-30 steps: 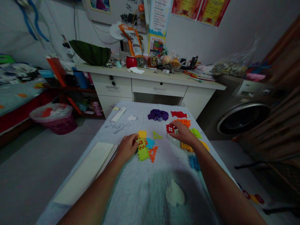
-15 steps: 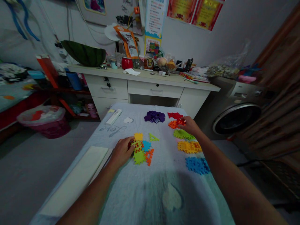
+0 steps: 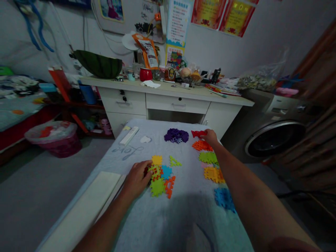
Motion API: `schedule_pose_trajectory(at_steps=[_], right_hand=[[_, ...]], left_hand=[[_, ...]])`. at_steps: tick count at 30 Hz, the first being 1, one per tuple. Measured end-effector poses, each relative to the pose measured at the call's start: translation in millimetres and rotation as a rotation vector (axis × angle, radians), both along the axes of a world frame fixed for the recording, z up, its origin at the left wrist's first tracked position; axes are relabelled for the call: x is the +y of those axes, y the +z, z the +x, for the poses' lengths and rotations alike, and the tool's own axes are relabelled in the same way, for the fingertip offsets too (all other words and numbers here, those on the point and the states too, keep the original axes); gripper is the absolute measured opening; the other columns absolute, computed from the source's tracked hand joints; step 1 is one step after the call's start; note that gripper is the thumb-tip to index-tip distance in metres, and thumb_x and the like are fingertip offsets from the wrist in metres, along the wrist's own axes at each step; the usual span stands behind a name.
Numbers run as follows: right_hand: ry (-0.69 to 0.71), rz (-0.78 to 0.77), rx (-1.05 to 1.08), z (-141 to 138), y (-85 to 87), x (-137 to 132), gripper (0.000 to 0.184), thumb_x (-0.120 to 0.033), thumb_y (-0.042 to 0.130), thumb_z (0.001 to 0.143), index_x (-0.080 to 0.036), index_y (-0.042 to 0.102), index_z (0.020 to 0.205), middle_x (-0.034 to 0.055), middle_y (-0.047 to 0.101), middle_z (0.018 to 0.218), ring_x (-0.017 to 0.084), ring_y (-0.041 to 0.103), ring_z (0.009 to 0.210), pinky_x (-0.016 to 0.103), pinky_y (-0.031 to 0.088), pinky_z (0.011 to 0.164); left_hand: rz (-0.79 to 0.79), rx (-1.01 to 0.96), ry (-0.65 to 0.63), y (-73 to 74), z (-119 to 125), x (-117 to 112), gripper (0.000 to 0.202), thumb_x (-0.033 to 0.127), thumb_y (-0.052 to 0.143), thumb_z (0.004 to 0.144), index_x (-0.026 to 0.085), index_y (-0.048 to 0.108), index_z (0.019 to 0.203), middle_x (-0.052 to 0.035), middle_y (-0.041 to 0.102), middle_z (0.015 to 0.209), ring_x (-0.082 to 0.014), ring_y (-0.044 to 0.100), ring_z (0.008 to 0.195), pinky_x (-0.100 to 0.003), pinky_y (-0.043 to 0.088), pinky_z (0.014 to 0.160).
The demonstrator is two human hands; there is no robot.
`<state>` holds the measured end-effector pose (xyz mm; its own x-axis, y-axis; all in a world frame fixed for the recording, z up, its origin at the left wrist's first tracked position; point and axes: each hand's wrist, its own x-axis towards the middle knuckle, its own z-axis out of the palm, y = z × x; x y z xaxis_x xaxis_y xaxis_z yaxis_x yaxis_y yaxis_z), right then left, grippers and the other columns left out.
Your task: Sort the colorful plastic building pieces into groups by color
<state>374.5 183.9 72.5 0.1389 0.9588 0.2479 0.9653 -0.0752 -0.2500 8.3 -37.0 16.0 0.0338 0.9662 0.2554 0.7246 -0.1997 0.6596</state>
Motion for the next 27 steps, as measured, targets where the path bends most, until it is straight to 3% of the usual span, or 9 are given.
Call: schedule_pose_trajectory(at_steps=[9, 16, 22, 27], right_hand=[[0.015, 0.022, -0.032, -11, -6.6, 24, 0.028, -0.020, 0.071, 0.074, -0.011, 0.072, 0.100, 0.0160, 0.070, 0.106, 0.022, 0.067, 0.090, 0.026, 0.049, 0.073], [0.021, 0.028, -0.011, -9, 3.5, 12, 0.034, -0.008, 0.062, 0.075, -0.009, 0.069, 0.108, 0.0182, 0.068, 0.112, 0.024, 0.067, 0.094, 0.031, 0.051, 0.082], [0.132, 0.113, 0.127, -21, 26.3, -32, 0.026, -0.016, 0.060, 0.080, -0.012, 0.069, 0.104, 0.0146, 0.067, 0.112, 0.022, 0.065, 0.097, 0.033, 0.048, 0.090], [0.450, 0.003, 0.302, -67, 33.5, -107, 0.021, -0.019, 0.059, 0.083, -0.018, 0.066, 0.103, 0.0065, 0.070, 0.103, 0.016, 0.065, 0.084, 0.030, 0.050, 0.081]], left_hand=[[-0.007, -0.017, 0.016, 2.4, 1, 0, 0.033, 0.028, 0.055, 0.082, 0.022, 0.064, 0.113, -0.0080, 0.069, 0.113, -0.0262, 0.058, 0.107, -0.044, 0.046, 0.095], [0.003, -0.012, 0.009, 2.9, 1, -1, 0.032, 0.029, 0.056, 0.082, 0.021, 0.065, 0.112, -0.0082, 0.069, 0.113, -0.0262, 0.058, 0.106, -0.043, 0.046, 0.095], [0.014, 0.000, -0.003, 4.7, 1, -1, 0.031, 0.027, 0.055, 0.081, 0.022, 0.065, 0.110, -0.0069, 0.070, 0.109, -0.0257, 0.059, 0.102, -0.042, 0.047, 0.093], [0.018, 0.017, -0.003, 7.2, 3, -2, 0.031, 0.026, 0.054, 0.081, 0.021, 0.065, 0.110, -0.0064, 0.070, 0.107, -0.0252, 0.059, 0.098, -0.041, 0.048, 0.090]])
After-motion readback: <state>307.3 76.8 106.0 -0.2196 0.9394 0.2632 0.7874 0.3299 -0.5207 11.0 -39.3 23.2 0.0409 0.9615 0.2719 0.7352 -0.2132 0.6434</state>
